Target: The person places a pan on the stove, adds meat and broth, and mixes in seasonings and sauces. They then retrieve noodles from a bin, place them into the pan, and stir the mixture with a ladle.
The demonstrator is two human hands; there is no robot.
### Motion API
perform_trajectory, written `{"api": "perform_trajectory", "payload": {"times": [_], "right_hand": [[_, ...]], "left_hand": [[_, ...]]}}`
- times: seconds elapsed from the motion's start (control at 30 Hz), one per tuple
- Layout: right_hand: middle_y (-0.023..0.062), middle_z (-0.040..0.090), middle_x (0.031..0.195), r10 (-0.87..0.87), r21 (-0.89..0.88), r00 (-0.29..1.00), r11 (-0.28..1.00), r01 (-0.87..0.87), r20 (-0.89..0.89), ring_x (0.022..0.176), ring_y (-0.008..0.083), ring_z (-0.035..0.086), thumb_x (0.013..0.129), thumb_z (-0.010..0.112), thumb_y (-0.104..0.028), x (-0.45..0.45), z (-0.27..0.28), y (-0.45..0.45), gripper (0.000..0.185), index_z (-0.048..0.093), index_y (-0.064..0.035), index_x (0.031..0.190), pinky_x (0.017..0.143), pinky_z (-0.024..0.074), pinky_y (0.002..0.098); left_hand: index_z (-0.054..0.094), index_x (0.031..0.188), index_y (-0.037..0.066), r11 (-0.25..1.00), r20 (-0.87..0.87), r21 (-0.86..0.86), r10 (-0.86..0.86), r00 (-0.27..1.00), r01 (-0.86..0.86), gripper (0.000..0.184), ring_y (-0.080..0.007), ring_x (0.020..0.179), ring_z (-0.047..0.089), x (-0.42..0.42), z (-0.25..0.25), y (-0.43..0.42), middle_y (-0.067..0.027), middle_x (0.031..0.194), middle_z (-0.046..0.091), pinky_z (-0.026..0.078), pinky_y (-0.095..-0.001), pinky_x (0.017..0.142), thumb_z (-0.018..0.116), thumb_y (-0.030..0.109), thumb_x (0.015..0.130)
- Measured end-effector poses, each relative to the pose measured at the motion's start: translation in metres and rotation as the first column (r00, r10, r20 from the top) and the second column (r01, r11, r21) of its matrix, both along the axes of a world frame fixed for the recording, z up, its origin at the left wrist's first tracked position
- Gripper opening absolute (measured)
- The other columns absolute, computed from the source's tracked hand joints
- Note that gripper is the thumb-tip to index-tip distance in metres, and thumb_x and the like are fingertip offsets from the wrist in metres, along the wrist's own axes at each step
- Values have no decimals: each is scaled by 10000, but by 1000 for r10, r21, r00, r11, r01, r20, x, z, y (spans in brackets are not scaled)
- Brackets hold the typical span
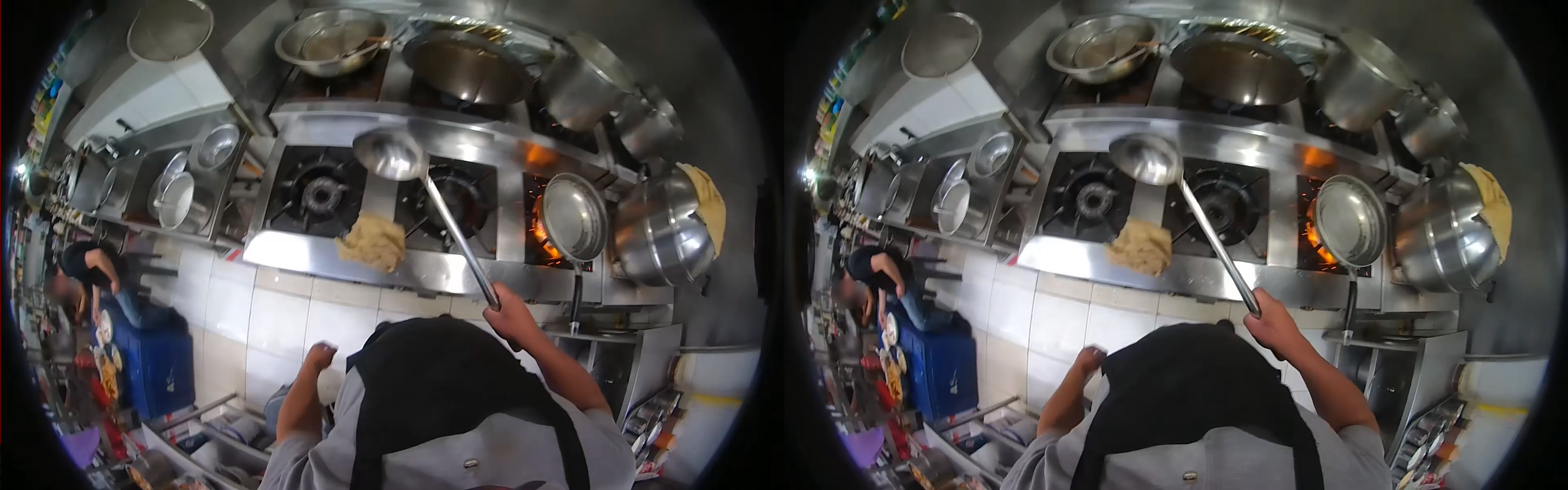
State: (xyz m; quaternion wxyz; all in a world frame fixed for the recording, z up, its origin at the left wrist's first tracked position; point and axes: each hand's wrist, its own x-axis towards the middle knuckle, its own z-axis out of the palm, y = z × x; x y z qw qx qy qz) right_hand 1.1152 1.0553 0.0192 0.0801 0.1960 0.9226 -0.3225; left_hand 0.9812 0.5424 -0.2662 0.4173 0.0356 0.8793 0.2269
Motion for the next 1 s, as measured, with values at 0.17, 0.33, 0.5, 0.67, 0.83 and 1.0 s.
{"api": "perform_trajectory", "payload": {"times": [0.17, 0.33, 0.5, 0.67, 0.83, 1.0], "right_hand": [[67, 534, 726, -379, -420, 924, 848, 323, -53, 459, 171, 572, 820, 569, -12, -72, 151, 59, 253, 528, -29, 1069, 392, 460, 331], [111, 568, 728, -281, -252, 946, 939, 236, -164, 466, 206, 589, 842, 602, -48, -159, 164, 165, 159, 534, 53, 944, 409, 480, 364], [96, 590, 719, -378, -126, 923, 921, 367, -74, 470, 199, 576, 831, 645, -96, -205, 154, 202, 163, 608, 36, 920, 420, 490, 353], [121, 611, 740, -390, -55, 921, 919, 389, -2, 493, 232, 600, 828, 660, -101, -214, 151, 209, 171, 609, 49, 890, 439, 507, 357], [142, 613, 738, -404, -109, 915, 909, 403, 18, 517, 247, 612, 819, 659, -76, -210, 154, 200, 160, 603, 67, 865, 464, 519, 372], [134, 598, 706, -382, -237, 923, 893, 382, 50, 515, 228, 589, 808, 646, -38, -213, 153, 214, 115, 596, 61, 841, 476, 520, 369]], "left_hand": [[663, 1175, 72, 981, 391, -166, -30, 920, 102, 275, -268, 730, 741, 12, -5, -17, -156, 948, 728, 598, -432, 577, 507, 239, 1023], [650, 1089, -16, 983, 225, 53, 161, 961, -177, 290, -221, 657, 704, 17, 20, 12, -139, 902, 701, 576, -360, 509, 602, 237, 955], [657, 1077, -14, 903, 117, 271, 313, 943, -333, 349, -206, 626, 686, 16, 35, 44, -128, 850, 702, 541, -333, 487, 682, 274, 881], [658, 1085, -12, 845, 192, 302, 399, 897, -441, 338, -215, 654, 702, 16, 30, 41, -131, 869, 709, 556, -345, 504, 664, 265, 892], [642, 1130, -17, 933, 286, 126, 292, 913, -338, 333, -236, 673, 704, 14, 19, 12, -134, 945, 710, 576, -367, 523, 626, 252, 935], [631, 1185, 9, 806, 310, -11, 565, 765, -591, 346, -237, 675, 696, 16, 34, 1, -132, 970, 704, 582, -397, 531, 616, 268, 957]]}}
